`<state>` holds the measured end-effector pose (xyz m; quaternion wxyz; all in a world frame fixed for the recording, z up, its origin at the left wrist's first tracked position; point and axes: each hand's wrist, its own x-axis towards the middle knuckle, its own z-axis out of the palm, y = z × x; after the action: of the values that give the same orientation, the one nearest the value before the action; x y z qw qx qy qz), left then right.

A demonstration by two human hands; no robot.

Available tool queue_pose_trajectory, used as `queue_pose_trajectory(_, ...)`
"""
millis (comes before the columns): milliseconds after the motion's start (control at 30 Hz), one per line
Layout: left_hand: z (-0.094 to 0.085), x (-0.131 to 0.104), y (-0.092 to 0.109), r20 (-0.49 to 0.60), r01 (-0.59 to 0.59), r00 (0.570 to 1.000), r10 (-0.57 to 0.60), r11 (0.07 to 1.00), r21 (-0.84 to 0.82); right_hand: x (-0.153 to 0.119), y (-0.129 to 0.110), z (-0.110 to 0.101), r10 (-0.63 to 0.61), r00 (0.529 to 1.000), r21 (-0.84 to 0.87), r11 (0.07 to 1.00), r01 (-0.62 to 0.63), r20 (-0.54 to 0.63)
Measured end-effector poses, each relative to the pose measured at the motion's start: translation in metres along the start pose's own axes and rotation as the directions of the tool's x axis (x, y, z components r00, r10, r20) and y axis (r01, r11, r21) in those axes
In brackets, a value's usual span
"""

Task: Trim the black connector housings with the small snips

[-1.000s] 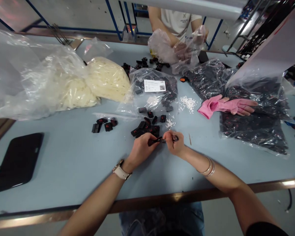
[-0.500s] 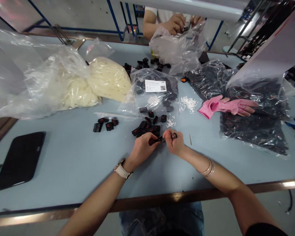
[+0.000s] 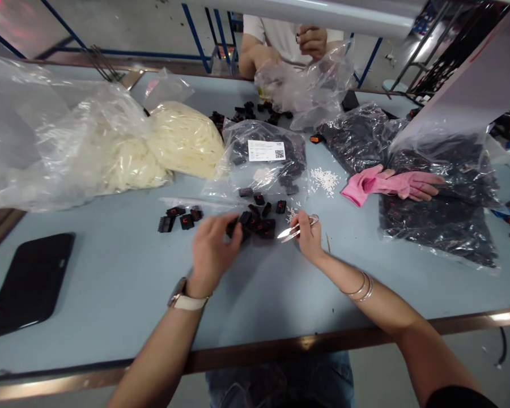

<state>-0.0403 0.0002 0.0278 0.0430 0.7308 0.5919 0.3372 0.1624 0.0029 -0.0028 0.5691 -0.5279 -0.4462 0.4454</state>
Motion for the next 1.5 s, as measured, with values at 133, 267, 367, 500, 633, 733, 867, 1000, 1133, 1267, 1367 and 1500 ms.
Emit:
queue_pose_trajectory(133, -0.017, 0.015, -0.032, -0.093, 0.203, 0.978, -0.187, 0.958, 0.202, 0.000, -0.003, 0.000, 0.009, 1.000, 0.009, 1.000, -0.009, -0.003)
queue_pose_trajectory(267, -0.029, 0.018, -0.052, -0.066, 0.325, 0.945, -0.320, 0.900, 0.289, 0.000, -0.004, -0.001, 0.004, 1.000, 0.025, 1.000, -0.005, 0.022)
queue_pose_trajectory(367, -0.031, 0.017, -0.054, -0.052, 0.338, 0.939, -0.339, 0.888, 0.311, 0.001, -0.003, -0.001, -0.005, 1.000, 0.016, 1.000, 0.005, 0.024)
queue_pose_trajectory(500, -0.017, 0.016, -0.042, -0.127, 0.143, 0.986, -0.112, 0.952, 0.271, 0.002, -0.005, -0.002, 0.030, 0.999, -0.001, 1.000, -0.030, 0.014)
queue_pose_trajectory(633, 0.009, 0.005, -0.018, 0.104, -0.315, 0.946, 0.308, 0.948, 0.053, 0.000, -0.010, -0.001, 0.038, 0.999, -0.022, 0.999, -0.038, 0.008)
queue_pose_trajectory(733, 0.023, -0.004, -0.005, 0.234, -0.427, 0.879, 0.415, 0.904, -0.002, 0.000, -0.013, 0.001, 0.004, 1.000, -0.036, 0.999, -0.005, -0.008)
queue_pose_trajectory(867, 0.028, -0.006, -0.005, 0.234, -0.414, 0.883, 0.408, 0.910, -0.023, 0.005, -0.015, -0.002, -0.057, 0.997, -0.074, 0.996, 0.053, -0.053)
queue_pose_trajectory(1000, 0.021, -0.003, -0.005, 0.128, -0.369, 0.918, 0.375, 0.927, -0.069, 0.023, -0.020, -0.014, -0.179, 0.977, -0.088, 0.982, 0.169, -0.115)
queue_pose_trajectory(1133, 0.016, -0.008, 0.002, 0.032, -0.171, 0.983, 0.181, 0.964, -0.206, 0.041, -0.029, -0.029, -0.130, 0.988, -0.220, 0.970, 0.108, -0.089)
queue_pose_trajectory(1267, 0.014, -0.014, 0.008, 0.176, 0.014, 0.981, 0.076, 0.889, -0.459, 0.050, -0.042, -0.042, -0.052, 0.990, -0.584, 0.803, 0.120, 0.132)
queue_pose_trajectory(1367, 0.014, -0.017, 0.011, 0.382, 0.085, 0.906, 0.185, 0.801, -0.592, 0.053, -0.049, -0.049, 0.026, 0.944, -0.788, 0.558, 0.259, 0.328)
queue_pose_trajectory(1500, 0.017, -0.020, 0.017, 0.510, 0.011, 0.784, 0.353, 0.814, -0.581, 0.055, -0.052, -0.054, 0.180, 0.915, -0.881, 0.388, 0.271, 0.361)
